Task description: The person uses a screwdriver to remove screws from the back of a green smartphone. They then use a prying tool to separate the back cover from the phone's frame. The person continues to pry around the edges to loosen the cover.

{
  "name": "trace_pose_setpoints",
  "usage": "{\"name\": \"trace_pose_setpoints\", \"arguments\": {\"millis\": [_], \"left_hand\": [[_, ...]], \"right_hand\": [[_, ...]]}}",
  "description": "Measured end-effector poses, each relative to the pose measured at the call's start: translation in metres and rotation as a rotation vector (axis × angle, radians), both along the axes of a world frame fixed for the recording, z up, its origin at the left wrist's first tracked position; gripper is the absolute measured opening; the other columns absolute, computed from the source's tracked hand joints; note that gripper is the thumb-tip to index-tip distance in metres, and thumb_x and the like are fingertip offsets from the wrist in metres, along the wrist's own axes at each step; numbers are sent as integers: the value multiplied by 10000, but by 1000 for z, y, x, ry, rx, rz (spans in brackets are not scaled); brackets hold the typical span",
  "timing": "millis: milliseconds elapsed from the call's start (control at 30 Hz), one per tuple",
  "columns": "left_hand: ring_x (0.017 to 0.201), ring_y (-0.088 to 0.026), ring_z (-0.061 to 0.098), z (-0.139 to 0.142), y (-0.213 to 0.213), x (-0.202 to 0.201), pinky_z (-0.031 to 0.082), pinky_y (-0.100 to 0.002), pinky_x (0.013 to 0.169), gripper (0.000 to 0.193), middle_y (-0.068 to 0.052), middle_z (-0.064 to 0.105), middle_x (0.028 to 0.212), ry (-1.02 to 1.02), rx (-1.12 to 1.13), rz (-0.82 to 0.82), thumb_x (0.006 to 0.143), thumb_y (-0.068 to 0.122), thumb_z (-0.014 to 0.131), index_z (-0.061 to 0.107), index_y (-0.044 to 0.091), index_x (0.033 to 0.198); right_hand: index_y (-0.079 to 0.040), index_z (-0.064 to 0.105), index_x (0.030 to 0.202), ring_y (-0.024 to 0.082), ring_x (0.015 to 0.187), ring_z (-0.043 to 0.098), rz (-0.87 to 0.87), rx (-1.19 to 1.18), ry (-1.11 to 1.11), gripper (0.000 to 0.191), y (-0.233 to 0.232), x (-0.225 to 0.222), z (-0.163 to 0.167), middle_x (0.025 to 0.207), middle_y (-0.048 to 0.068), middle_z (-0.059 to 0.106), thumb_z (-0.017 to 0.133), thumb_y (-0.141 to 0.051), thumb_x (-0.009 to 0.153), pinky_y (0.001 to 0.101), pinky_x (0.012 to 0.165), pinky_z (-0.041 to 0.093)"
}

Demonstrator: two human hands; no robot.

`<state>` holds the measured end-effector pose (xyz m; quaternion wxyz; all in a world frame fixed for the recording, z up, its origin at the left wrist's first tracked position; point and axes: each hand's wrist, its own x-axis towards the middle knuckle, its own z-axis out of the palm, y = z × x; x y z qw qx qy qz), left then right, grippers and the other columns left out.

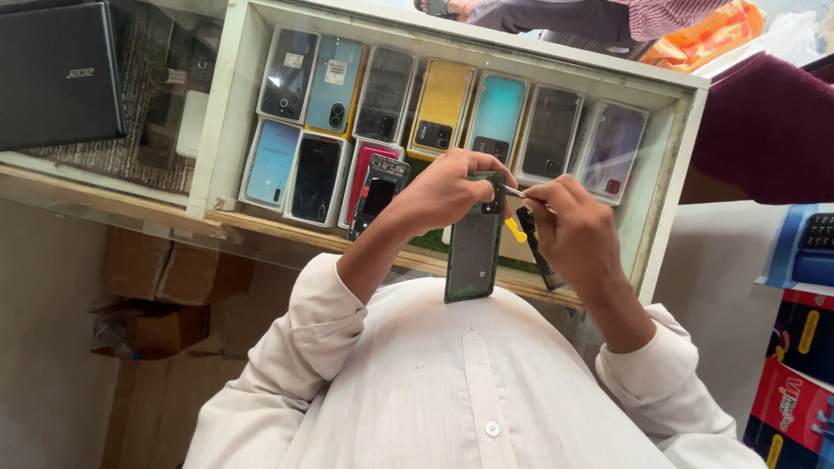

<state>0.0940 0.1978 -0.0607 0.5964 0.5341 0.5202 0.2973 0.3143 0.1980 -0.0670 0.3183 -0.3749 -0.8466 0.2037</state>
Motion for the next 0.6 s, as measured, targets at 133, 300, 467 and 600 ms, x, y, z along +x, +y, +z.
{"name": "trace_pose_setpoints", "arguments": {"millis": [133, 300, 467, 600], "left_hand": [[827, -174, 717, 0, 1, 0, 553, -302, 863, 303, -83, 776, 851, 81, 14, 21, 789, 57, 581, 763, 7, 1026], [817, -171, 713, 0, 0, 2, 565, -307, 819, 271, -96, 778, 849, 18, -16, 36, 806, 51, 585, 755, -1, 1010], [806, -153, 706, -3, 1, 2, 559, -295, 791, 286, -96, 782, 844, 8, -2, 39, 792, 27, 580, 752, -2, 1019], [824, -127, 714, -3, 1, 0, 568, -281, 801, 326, -78, 789, 883, -85, -16, 27, 796, 8, 590, 763, 15, 1073]], "right_hand": [[-38, 698, 989, 228, 629, 622, -9, 215, -162, 56, 3, -2, -5, 815, 70, 673, 743, -63, 1008, 346, 564, 475], [-72, 728, 991, 220, 654, 597, -121, 532, -143, 93, -4, -9, -2, 842, 40, 682, 792, -26, 942, 345, 612, 459], [-72, 733, 960, 237, 702, 611, -146, 411, 28, 120, -6, -13, -3, 876, 52, 673, 828, -15, 916, 347, 648, 460], [-66, 673, 927, 194, 699, 684, -148, 121, 125, 149, -4, -7, -13, 879, 66, 663, 813, -17, 942, 310, 624, 520]]}}
